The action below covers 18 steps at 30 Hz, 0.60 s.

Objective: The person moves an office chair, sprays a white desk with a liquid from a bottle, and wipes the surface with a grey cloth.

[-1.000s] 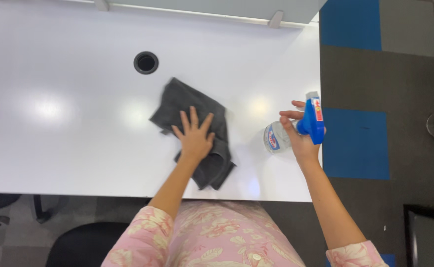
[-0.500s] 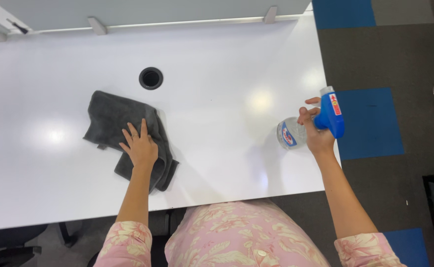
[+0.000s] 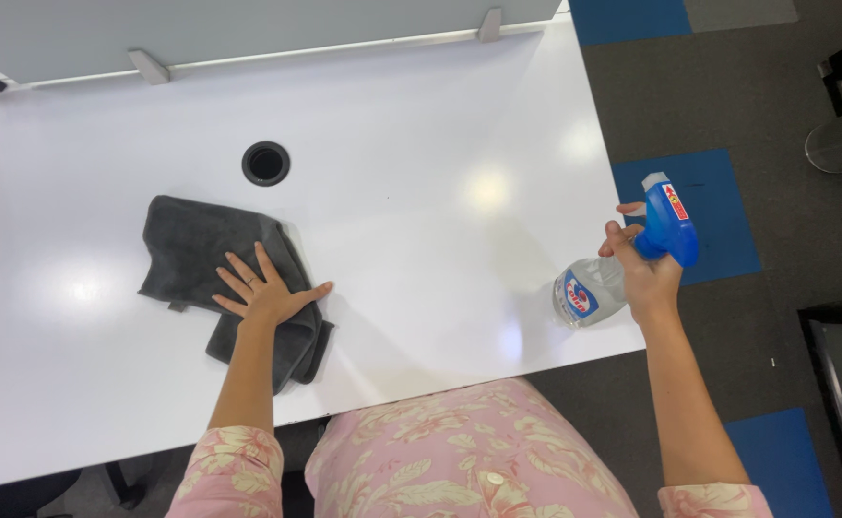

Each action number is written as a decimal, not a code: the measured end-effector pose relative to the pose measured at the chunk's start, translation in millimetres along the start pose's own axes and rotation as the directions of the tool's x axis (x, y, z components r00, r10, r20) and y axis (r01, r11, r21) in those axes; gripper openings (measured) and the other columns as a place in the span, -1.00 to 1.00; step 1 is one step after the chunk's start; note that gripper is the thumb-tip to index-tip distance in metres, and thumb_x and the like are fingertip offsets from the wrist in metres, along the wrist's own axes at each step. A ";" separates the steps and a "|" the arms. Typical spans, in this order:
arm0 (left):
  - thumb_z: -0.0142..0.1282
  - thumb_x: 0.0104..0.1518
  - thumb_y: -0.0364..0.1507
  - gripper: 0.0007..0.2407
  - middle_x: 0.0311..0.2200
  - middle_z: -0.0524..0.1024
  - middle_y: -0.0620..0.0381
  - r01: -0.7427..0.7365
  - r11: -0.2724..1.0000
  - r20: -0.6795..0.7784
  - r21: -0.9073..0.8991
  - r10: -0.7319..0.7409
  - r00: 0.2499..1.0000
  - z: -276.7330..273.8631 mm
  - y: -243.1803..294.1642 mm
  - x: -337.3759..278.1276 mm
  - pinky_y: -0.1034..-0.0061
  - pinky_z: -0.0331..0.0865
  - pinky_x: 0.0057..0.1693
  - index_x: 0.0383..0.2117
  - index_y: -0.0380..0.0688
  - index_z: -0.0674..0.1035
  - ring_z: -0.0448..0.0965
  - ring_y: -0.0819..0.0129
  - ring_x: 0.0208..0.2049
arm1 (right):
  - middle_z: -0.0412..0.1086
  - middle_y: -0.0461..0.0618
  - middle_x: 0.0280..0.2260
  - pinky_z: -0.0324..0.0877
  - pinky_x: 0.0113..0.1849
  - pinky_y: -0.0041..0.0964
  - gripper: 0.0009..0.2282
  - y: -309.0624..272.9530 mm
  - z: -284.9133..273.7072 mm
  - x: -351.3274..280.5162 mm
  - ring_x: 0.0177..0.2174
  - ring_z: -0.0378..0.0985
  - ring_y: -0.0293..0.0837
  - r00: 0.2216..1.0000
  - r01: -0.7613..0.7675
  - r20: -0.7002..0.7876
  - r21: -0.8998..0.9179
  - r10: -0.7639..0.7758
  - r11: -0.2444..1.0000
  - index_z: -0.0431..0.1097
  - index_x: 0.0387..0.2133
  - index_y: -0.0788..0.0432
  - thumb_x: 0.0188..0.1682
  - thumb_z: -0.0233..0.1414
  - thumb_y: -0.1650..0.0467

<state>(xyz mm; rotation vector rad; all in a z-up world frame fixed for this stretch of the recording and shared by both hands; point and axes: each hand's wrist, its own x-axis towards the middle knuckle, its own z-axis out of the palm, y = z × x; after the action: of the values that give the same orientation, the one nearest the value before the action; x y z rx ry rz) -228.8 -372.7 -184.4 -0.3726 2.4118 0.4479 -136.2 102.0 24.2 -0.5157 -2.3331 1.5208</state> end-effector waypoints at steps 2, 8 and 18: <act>0.20 -0.44 0.37 0.32 0.38 -0.70 -0.40 0.009 1.000 0.015 0.001 -0.009 1.000 -0.6 0.8 0.6 -0.48 -0.69 0.26 0.44 0.03 -0.35 -0.85 -0.33 0.36 | 0.43 -0.14 -0.55 0.43 -0.28 -0.34 -0.79 -0.9 -0.8 2.6 -0.47 0.52 -0.31 1.000 -0.029 0.002 0.035 0.029 0.999 0.40 -0.10 0.19 0.05 0.20 0.43; 0.22 -0.44 0.35 0.31 0.38 -0.69 -0.41 0.034 0.999 0.030 0.018 -0.035 0.999 -0.2 2.6 5.7 -0.49 -0.69 0.26 0.44 0.05 -0.35 -0.86 -0.35 0.35 | 0.40 -0.09 -0.64 0.36 -0.37 -0.34 -0.81 -12.7 2.0 3.1 -0.54 0.49 -0.26 0.978 -0.162 0.095 -0.197 0.184 0.967 0.45 -0.21 0.17 -0.03 0.23 0.40; 0.24 -0.44 0.35 0.32 0.38 -0.72 -0.39 0.040 0.999 0.039 0.006 -0.040 0.998 -0.2 2.6 4.8 -0.47 -0.71 0.25 0.43 0.06 -0.37 -0.88 -0.33 0.35 | 0.39 -0.10 -0.62 0.33 -0.47 -0.30 -0.81 -9.7 20.7 13.3 -0.58 0.46 -0.27 0.946 -0.287 0.102 -0.174 0.307 0.942 0.47 -0.26 0.14 -0.10 0.26 0.37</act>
<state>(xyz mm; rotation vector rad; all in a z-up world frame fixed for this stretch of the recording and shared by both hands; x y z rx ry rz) -233.5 -371.2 -186.8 -0.4057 2.3624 0.4275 -158.5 87.7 25.9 -0.8701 -2.5826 1.5426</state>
